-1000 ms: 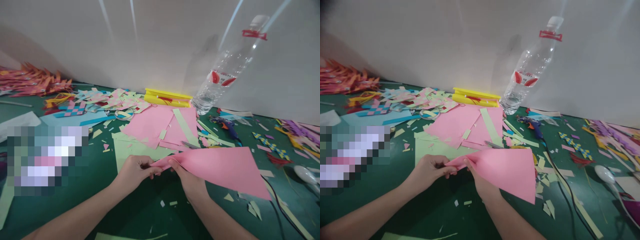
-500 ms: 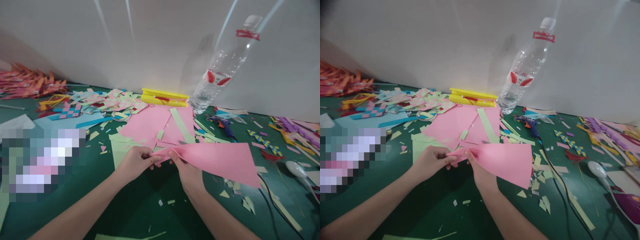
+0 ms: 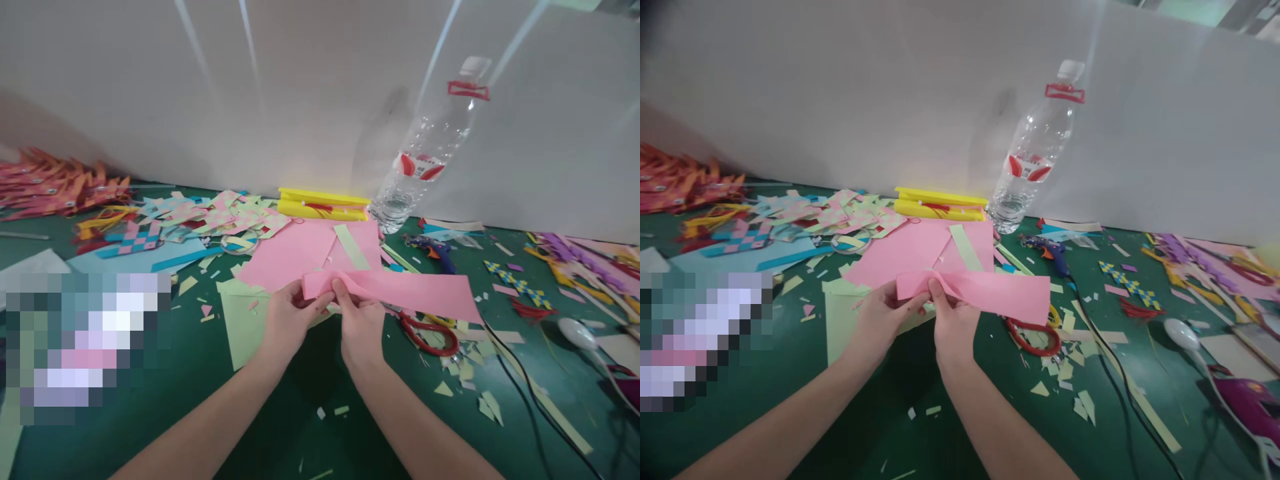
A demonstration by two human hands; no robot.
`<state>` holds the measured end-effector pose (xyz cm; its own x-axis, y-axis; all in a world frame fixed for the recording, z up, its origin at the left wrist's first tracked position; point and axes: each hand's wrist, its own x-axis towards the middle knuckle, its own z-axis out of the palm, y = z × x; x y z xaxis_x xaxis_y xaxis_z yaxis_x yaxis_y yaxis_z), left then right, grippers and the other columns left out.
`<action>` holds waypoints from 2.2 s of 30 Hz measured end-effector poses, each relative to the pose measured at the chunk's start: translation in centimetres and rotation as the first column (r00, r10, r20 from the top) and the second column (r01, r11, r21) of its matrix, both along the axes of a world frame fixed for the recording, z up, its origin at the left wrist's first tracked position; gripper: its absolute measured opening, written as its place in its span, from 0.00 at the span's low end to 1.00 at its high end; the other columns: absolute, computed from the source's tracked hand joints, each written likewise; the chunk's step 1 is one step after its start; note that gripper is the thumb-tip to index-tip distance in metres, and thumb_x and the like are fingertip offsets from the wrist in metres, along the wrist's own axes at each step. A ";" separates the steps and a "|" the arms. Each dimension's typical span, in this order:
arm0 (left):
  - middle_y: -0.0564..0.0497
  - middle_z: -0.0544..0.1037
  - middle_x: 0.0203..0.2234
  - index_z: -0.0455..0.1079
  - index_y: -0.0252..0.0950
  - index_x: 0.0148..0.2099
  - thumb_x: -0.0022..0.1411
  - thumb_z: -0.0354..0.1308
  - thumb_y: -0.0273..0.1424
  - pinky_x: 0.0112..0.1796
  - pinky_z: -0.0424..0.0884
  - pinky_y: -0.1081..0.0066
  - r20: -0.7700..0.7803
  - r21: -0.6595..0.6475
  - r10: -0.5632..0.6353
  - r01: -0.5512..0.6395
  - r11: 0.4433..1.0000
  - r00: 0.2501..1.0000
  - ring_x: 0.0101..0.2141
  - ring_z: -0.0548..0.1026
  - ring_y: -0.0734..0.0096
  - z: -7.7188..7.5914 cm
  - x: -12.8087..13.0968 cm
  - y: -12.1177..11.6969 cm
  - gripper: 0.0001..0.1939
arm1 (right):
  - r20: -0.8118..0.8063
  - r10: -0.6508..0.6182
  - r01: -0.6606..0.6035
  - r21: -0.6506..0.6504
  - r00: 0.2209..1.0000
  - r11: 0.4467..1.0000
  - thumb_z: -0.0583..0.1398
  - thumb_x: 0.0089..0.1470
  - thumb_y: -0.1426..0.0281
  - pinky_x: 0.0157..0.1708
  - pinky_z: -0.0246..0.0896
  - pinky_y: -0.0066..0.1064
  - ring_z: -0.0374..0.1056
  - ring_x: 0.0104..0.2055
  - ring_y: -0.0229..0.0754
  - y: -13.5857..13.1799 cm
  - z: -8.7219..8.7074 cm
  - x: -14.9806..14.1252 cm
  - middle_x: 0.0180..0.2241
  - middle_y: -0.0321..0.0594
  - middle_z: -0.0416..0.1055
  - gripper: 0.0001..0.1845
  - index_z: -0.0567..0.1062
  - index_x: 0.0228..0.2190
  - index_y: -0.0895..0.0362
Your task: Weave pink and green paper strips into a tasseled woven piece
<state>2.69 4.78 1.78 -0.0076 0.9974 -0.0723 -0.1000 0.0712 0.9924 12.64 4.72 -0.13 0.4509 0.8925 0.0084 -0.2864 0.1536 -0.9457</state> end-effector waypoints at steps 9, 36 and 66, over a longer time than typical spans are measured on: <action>0.49 0.79 0.23 0.77 0.32 0.31 0.49 0.68 0.38 0.29 0.70 0.73 0.159 -0.002 0.141 -0.143 0.990 0.977 0.26 0.76 0.68 -0.7 1.3 0.4 0.12 | -0.122 0.024 -0.023 0.007 0.992 1.000 0.69 0.41 0.63 0.33 0.71 0.37 0.74 0.28 0.44 0.7 0.6 -0.5 0.28 0.40 0.79 0.13 0.79 0.27 0.60; 0.54 0.73 0.18 0.71 0.34 0.34 0.52 0.67 0.42 0.27 0.74 0.74 0.197 -0.231 0.120 -0.073 0.970 0.973 0.21 0.73 0.72 -2.0 0.9 0.2 0.17 | -0.290 0.145 -0.219 -0.241 0.946 0.945 0.70 0.41 0.62 0.19 0.61 0.28 0.63 0.21 0.35 0.7 -0.5 0.3 0.20 0.34 0.71 0.13 0.77 0.24 0.59; 0.57 0.66 0.18 0.64 0.36 0.30 0.59 0.60 0.46 0.27 0.65 0.77 0.124 -0.163 0.331 -0.310 0.937 0.935 0.23 0.65 0.75 -2.8 0.7 -0.2 0.19 | -0.144 0.100 -0.132 -0.236 0.984 0.963 0.68 0.45 0.62 0.37 0.70 0.39 0.73 0.34 0.46 0.5 -1.1 1.5 0.31 0.44 0.78 0.14 0.80 0.28 0.60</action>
